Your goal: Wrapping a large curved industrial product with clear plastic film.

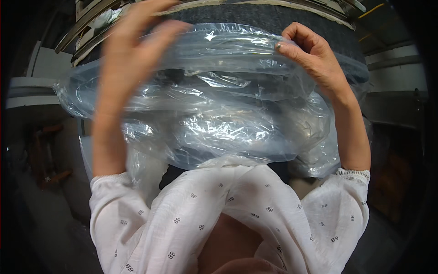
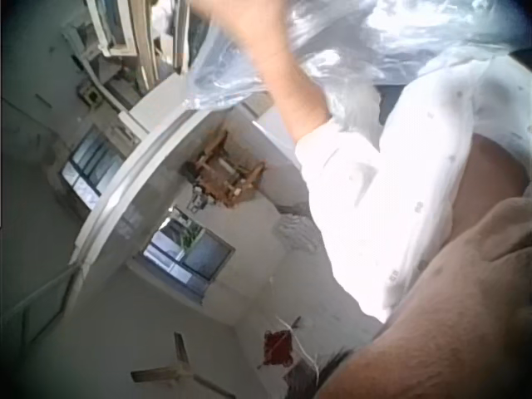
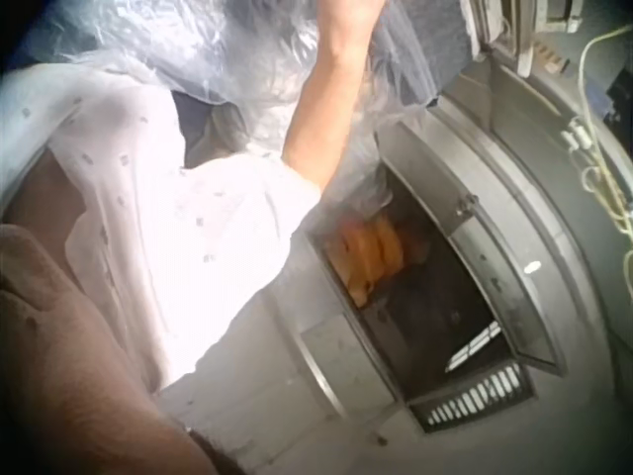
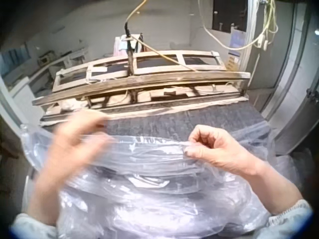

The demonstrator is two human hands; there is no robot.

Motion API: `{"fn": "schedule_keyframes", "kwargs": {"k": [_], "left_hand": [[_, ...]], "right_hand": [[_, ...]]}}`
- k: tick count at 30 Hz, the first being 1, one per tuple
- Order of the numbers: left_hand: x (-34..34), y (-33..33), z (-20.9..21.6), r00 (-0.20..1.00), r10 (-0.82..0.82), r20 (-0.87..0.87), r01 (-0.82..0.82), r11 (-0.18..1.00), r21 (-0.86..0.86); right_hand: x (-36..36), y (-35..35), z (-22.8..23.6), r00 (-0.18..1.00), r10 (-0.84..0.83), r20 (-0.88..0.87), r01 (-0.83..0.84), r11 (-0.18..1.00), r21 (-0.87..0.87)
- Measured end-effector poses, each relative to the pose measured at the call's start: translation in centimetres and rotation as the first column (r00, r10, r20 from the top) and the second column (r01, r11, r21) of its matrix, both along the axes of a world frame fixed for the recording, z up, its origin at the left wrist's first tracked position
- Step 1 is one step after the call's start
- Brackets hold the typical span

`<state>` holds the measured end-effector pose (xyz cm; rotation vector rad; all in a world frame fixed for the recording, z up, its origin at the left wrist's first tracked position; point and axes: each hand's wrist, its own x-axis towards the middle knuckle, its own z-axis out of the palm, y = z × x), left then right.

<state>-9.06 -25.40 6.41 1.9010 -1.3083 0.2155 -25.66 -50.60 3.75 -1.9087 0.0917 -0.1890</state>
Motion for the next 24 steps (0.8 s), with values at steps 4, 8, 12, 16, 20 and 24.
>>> {"fn": "schedule_keyframes", "kwargs": {"k": [4,8,12,16,20,24], "left_hand": [[-7.0,-8.1,-1.0,0.946,-0.178,-0.273,0.19,0.982,0.018],[-3.4,-8.4,-5.9,0.924,-0.179,-0.339,0.15,0.983,-0.108],[3.9,-2.8,-9.4,0.94,0.221,-0.26,-0.21,0.975,0.071],[12.0,8.6,-10.6,0.824,0.498,-0.269,-0.471,0.867,0.161],[23.0,24.7,-13.6,0.766,0.624,-0.157,-0.563,0.768,0.305],[28.5,39.5,-12.4,0.572,0.773,-0.275,-0.714,0.634,0.298]], "right_hand": [[-1.9,0.2,1.2,0.99,0.005,0.138,0.005,0.997,-0.072],[-8.3,-7.5,-1.6,0.971,-0.042,-0.234,-0.056,0.916,-0.397],[-24.7,-16.5,-10.0,0.653,-0.356,-0.669,-0.254,0.729,-0.636],[-42.4,-22.5,-14.8,-0.03,-0.631,-0.775,-0.612,0.625,-0.485],[-44.4,-29.1,-9.1,0.285,-0.952,-0.117,-0.398,-0.006,-0.918],[-28.2,-36.6,1.0,0.384,-0.736,0.558,0.676,-0.188,-0.712]]}}
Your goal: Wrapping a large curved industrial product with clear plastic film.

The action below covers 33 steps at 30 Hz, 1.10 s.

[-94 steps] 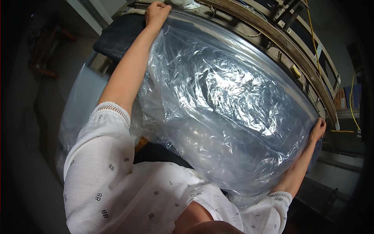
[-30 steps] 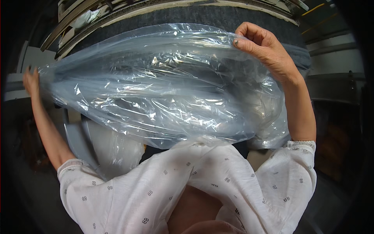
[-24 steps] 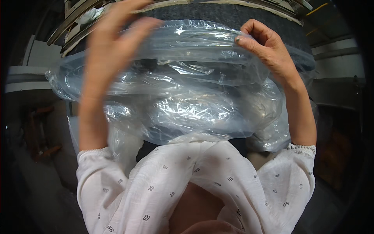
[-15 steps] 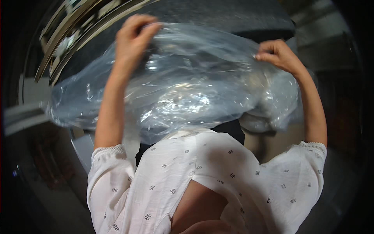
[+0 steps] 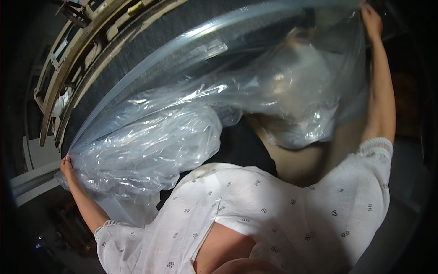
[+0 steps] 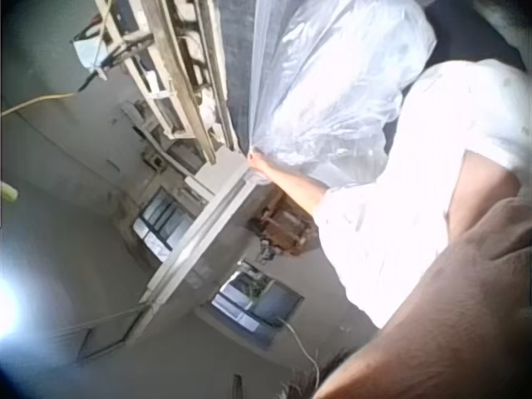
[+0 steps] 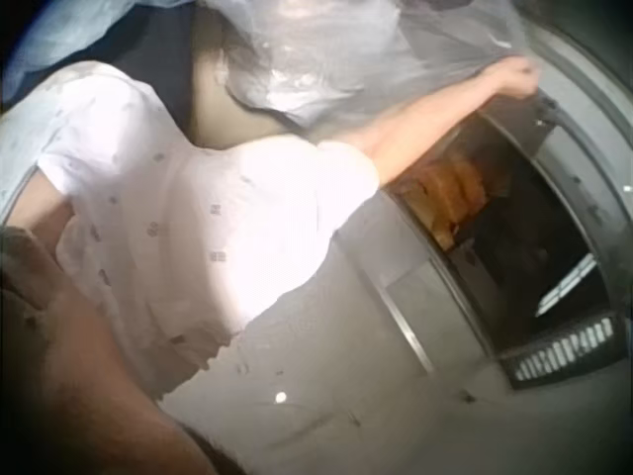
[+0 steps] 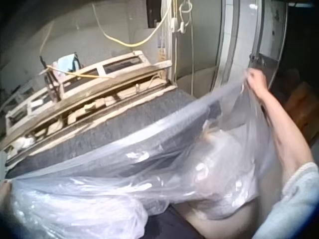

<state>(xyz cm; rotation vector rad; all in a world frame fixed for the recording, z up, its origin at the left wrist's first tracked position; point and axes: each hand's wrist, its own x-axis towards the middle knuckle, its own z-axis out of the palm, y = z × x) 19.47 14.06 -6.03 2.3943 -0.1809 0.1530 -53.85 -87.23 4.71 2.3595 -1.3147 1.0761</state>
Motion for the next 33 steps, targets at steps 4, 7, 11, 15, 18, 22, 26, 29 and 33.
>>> {"fn": "schedule_keyframes", "kwargs": {"k": [4,7,11,15,18,22,26,29,33], "left_hand": [[-3.0,-6.9,-3.5,0.974,0.082,-0.213,-0.101,0.992,-0.081],[-5.6,-2.9,-2.8,0.969,0.061,-0.238,-0.098,0.985,-0.145],[-5.8,8.5,3.0,0.972,0.004,-0.237,-0.01,1.0,-0.024],[-4.5,4.5,1.9,0.911,0.151,-0.383,-0.08,0.977,0.197],[-6.9,-7.5,1.2,0.894,-0.077,-0.441,-0.002,0.984,-0.176],[-5.0,-15.5,-1.6,0.935,0.236,0.266,-0.242,0.97,-0.013],[-3.6,-13.7,-3.8,0.873,0.205,0.443,-0.148,0.976,-0.162],[-7.6,-16.5,-1.7,0.799,0.306,0.517,-0.191,0.945,-0.264],[-9.6,-18.9,-0.4,0.83,0.364,0.424,-0.227,0.913,-0.339]], "right_hand": [[12.7,7.6,6.3,0.769,0.458,0.446,-0.358,0.886,-0.294],[15.6,7.4,-5.7,0.696,0.686,-0.211,-0.652,0.727,0.215],[18.4,9.9,-10.6,0.816,0.54,-0.204,-0.434,0.807,0.399],[20.9,7.7,-10.6,0.733,0.638,-0.235,-0.546,0.758,0.356],[22.1,5.5,-10.2,0.784,0.606,0.133,-0.535,0.552,0.639],[17.7,-4.9,-10.9,0.761,0.294,-0.579,-0.154,0.948,0.278],[27.5,11.7,-5.4,0.887,0.156,-0.434,-0.236,0.962,-0.135],[33.0,23.5,-4.4,0.61,0.792,0.026,-0.788,0.603,0.12],[37.6,41.4,-4.6,0.205,0.892,0.402,-0.922,0.038,0.385]]}}
